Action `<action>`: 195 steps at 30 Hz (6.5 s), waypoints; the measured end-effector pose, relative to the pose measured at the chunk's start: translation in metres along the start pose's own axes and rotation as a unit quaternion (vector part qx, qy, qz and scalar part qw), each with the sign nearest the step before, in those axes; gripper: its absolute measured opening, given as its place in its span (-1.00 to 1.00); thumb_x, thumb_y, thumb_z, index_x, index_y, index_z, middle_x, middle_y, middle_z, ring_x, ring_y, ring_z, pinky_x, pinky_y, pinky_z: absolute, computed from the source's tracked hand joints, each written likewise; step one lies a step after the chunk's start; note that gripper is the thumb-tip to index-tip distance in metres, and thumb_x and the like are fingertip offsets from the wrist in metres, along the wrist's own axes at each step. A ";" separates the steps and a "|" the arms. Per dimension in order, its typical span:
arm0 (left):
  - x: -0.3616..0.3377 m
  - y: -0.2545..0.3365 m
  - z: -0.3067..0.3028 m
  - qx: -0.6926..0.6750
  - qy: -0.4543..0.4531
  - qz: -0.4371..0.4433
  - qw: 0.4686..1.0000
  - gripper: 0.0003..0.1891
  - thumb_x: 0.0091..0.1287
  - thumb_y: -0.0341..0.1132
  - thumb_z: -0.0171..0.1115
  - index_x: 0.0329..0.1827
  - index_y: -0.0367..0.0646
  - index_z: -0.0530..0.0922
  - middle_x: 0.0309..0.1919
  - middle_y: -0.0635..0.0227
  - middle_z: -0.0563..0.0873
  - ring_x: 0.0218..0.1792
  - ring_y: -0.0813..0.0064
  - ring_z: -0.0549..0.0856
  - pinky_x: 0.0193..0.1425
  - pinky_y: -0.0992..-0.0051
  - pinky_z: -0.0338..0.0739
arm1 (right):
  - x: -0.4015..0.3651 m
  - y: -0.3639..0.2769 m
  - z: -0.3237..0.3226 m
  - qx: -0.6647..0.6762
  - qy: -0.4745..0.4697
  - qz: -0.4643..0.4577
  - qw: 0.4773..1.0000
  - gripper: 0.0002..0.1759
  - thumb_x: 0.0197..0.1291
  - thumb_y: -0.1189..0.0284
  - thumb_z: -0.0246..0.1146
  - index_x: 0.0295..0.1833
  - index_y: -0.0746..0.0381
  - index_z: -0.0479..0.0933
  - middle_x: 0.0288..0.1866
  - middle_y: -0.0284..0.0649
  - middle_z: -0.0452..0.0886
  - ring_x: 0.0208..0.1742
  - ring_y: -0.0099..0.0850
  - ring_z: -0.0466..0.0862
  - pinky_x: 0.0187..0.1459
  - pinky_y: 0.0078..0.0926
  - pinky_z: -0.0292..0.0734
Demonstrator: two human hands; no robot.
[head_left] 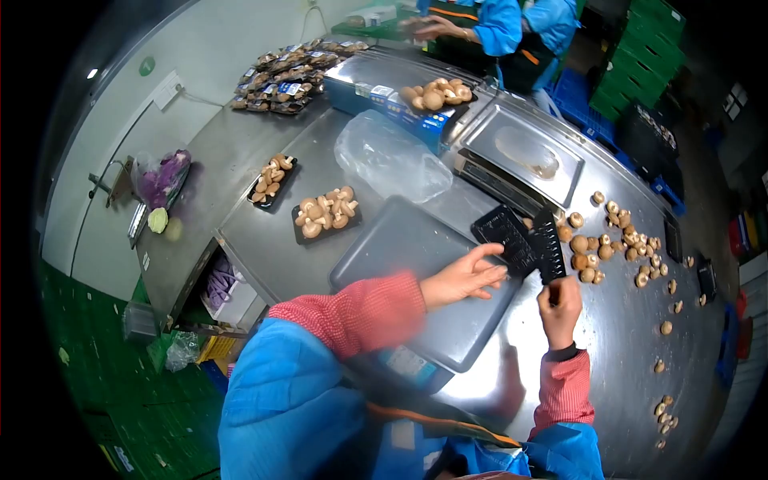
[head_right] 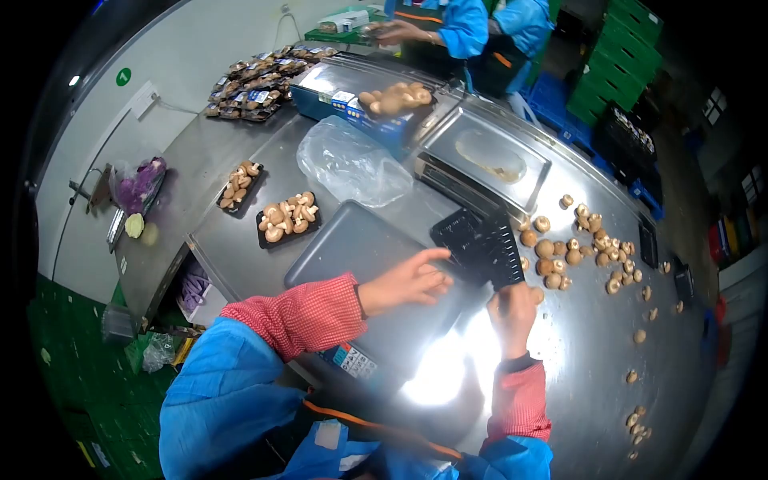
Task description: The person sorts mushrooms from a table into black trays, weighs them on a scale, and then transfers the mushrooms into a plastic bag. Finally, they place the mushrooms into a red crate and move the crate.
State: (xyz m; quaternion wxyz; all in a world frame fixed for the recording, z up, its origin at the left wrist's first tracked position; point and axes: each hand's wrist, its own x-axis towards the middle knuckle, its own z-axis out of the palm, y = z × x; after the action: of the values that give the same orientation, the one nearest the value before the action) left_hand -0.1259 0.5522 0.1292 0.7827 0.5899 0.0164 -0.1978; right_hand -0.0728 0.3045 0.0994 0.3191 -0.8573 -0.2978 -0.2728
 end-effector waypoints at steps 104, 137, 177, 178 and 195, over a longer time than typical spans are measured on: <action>0.046 -0.079 0.150 0.256 -0.128 0.028 0.958 -0.57 0.60 -0.27 -0.12 0.45 -0.22 0.31 0.25 0.24 0.52 0.24 0.52 0.51 0.35 0.53 0.39 | -0.107 -0.004 -0.166 0.173 0.132 0.327 0.920 -0.79 0.04 0.48 0.40 -0.26 0.30 0.52 -0.27 -0.12 0.51 -0.23 -0.22 0.59 -0.15 -0.29 0.51; -0.008 -0.011 -0.092 0.317 0.157 0.149 0.923 -0.59 0.57 -0.25 -0.21 0.18 -0.26 0.58 -0.07 0.26 0.67 0.02 0.45 0.63 0.18 0.46 0.47 | 0.034 -0.090 0.074 0.183 -0.099 -0.090 0.974 -0.68 -0.13 0.34 0.41 -0.20 0.19 0.56 -0.13 -0.18 0.56 0.00 -0.18 0.56 0.02 -0.19 0.43; -0.138 -0.037 -0.082 0.221 0.343 0.160 0.899 -0.79 0.49 -0.29 0.11 -0.01 -0.15 0.67 -0.40 0.54 0.64 -0.41 0.77 0.50 -0.33 0.70 0.37 | 0.004 -0.085 0.026 0.002 -0.175 -0.033 0.984 -0.43 0.03 0.42 0.40 0.23 0.20 0.53 -0.16 -0.11 0.48 -0.09 -0.13 0.54 -0.08 -0.24 0.49; -0.141 -0.039 -0.082 0.225 0.345 0.161 0.897 -0.80 0.49 -0.31 0.12 -0.01 -0.16 0.67 -0.40 0.54 0.63 -0.41 0.77 0.50 -0.33 0.70 0.36 | 0.003 -0.082 0.021 0.012 -0.152 -0.011 0.988 -0.44 0.06 0.43 0.39 0.24 0.21 0.52 -0.16 -0.11 0.47 -0.11 -0.14 0.54 -0.08 -0.25 0.49; -0.138 -0.050 -0.065 0.516 0.316 0.017 0.796 -0.67 0.23 -0.11 0.33 -0.13 -0.20 0.63 -0.31 0.22 0.65 -0.25 0.18 0.67 -0.16 0.28 0.57 | -0.024 -0.101 0.036 -0.003 -0.141 0.006 0.990 -0.56 0.15 0.53 0.29 0.18 0.18 0.52 -0.21 -0.16 0.55 -0.20 -0.14 0.60 -0.20 -0.28 0.55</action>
State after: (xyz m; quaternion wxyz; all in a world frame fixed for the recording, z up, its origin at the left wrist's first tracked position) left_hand -0.2558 0.6411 0.0990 0.3166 0.9363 0.1481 0.0343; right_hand -0.1474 0.3845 0.0990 0.2733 -0.8900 -0.3335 -0.1482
